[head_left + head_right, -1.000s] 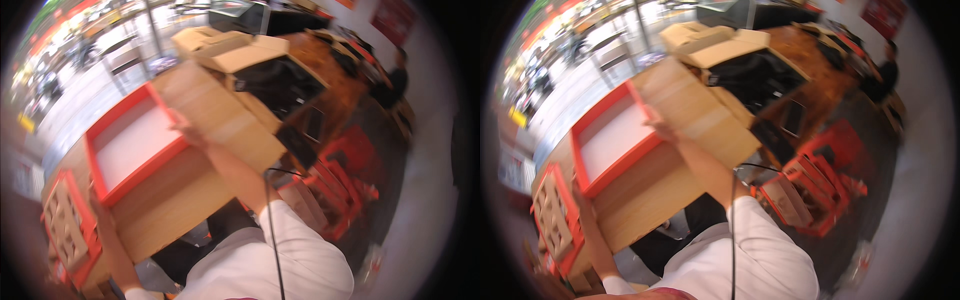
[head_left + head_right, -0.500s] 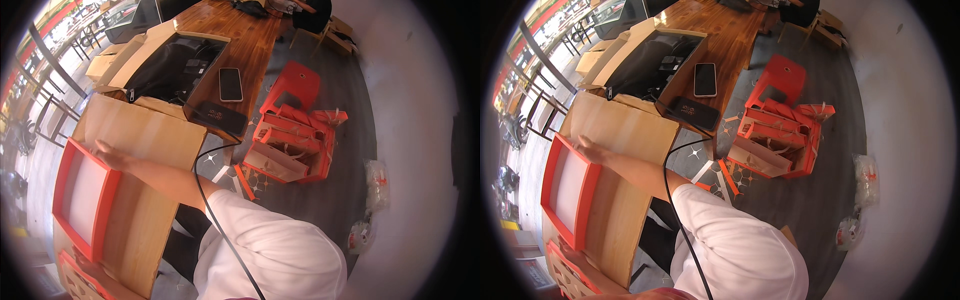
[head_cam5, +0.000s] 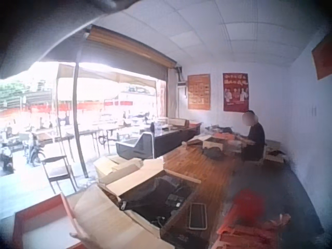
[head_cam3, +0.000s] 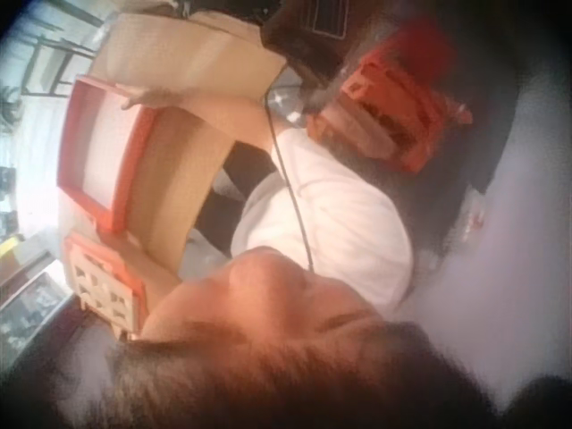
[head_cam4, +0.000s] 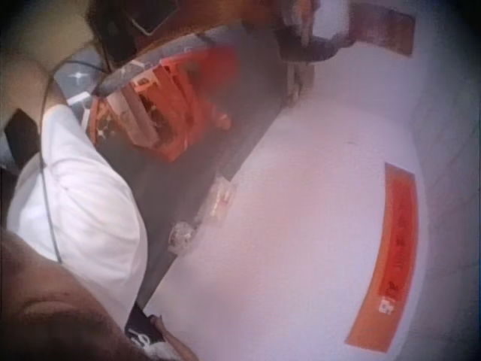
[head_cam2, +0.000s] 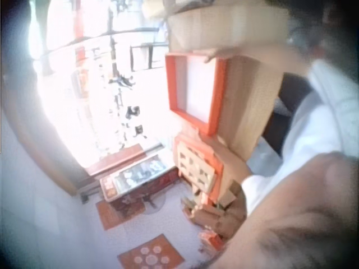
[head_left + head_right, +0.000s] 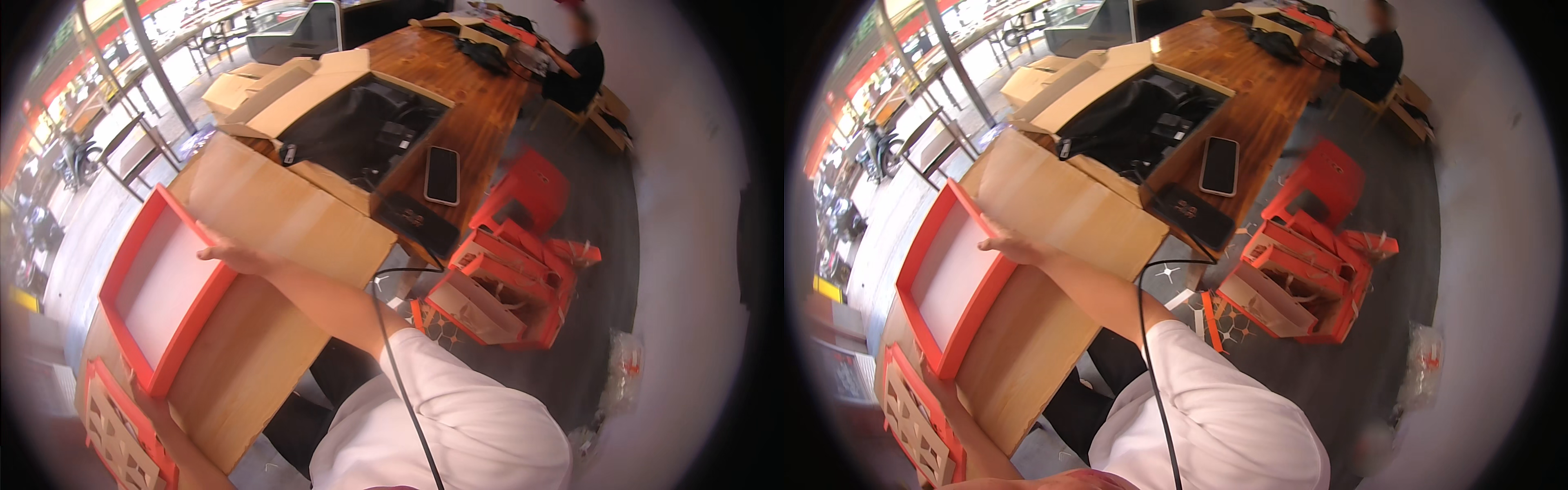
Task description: The person assembles cardboard packaging by hand, placing a shaped insert into a red box lid and pressing it down to secure it.
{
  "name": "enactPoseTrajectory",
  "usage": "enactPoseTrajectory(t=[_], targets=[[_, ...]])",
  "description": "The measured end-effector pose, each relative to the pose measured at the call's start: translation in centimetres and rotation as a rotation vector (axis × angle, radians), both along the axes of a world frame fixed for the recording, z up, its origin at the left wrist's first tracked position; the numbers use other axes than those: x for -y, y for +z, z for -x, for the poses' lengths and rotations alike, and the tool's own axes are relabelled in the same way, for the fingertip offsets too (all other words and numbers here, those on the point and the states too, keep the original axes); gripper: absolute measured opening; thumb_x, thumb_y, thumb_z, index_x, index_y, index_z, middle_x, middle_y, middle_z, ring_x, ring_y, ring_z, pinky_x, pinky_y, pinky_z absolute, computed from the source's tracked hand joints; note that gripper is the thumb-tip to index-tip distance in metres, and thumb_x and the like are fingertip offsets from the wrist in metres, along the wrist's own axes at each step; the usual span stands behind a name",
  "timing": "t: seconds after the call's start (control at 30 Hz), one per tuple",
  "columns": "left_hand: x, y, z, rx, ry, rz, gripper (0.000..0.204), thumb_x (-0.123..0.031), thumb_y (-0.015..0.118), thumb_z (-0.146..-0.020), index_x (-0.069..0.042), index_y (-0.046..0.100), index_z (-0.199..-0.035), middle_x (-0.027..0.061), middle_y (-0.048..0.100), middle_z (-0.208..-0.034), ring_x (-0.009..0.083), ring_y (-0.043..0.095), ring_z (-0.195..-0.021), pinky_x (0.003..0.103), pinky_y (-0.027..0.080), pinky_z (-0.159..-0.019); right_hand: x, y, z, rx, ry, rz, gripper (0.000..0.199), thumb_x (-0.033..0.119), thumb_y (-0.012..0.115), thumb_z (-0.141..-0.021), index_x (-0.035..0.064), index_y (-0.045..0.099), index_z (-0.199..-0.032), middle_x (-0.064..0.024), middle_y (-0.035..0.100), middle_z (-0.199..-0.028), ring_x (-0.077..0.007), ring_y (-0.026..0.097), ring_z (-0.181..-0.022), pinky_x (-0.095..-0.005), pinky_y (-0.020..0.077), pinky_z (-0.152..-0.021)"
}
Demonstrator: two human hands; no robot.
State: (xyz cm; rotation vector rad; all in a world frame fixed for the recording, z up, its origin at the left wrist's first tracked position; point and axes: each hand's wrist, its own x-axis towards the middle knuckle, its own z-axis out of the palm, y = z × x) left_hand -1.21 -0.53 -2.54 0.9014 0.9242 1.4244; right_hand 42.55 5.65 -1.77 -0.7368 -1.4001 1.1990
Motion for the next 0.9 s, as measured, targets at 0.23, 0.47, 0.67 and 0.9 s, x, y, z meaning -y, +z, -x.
enactPoseTrajectory(t=[0.23, 0.47, 0.67, 0.9], targets=[[0.4, 0.6, -0.6, -0.129, 0.006, -0.027, 0.073, -0.029, 0.053, -0.101, -0.011, 0.025, -0.166, 0.009, 0.036, -0.165, 0.0262, 0.043, -0.147, 0.044, 0.043, -0.116, 1.7, 1.9, 0.2, 0.011, 0.021, 0.066, 0.099, 0.048, 0.063, -0.098, -0.0078, 0.013, -0.164, -0.0238, 0.015, -0.172, -0.0316, 0.011, -0.161, -0.0399, 0.0124, -0.129], [0.6, 1.2, -1.5, -0.172, 0.024, -0.045, 0.078, -0.028, 0.055, -0.099, -0.009, 0.023, -0.167, 0.0125, 0.034, -0.165, 0.0253, 0.04, -0.148, 0.042, 0.042, -0.116, 0.7, 0.7, 0.5, 0.092, -0.02, 0.13, 0.092, 0.036, 0.061, -0.098, -0.0064, 0.013, -0.164, -0.0228, 0.016, -0.172, -0.0308, 0.011, -0.161, -0.0381, 0.0148, -0.128], [0.4, 0.5, -1.9, -0.284, 0.095, -0.127, 0.086, -0.027, 0.061, -0.094, -0.005, 0.022, -0.167, 0.014, 0.026, -0.169, 0.0253, 0.033, -0.152, 0.04, 0.03, -0.122, 1.7, 1.8, 0.8, 0.059, -0.008, 0.147, 0.091, 0.037, 0.057, -0.099, -0.0077, 0.011, -0.164, -0.0223, 0.014, -0.173, -0.0297, 0.009, -0.162, -0.0373, 0.01, -0.129], [-0.1, 0.6, -1.6, -0.323, 0.132, -0.13, 0.092, -0.028, 0.065, -0.091, -0.004, 0.02, -0.167, 0.0146, 0.026, -0.17, 0.0263, 0.032, -0.153, 0.04, 0.031, -0.123, 2.2, 2.1, 0.9, 0.029, 0.019, 0.134, 0.09, 0.036, 0.056, -0.099, -0.0063, 0.012, -0.165, -0.0192, 0.014, -0.174, -0.0275, 0.01, -0.161, -0.0377, 0.0103, -0.129]])
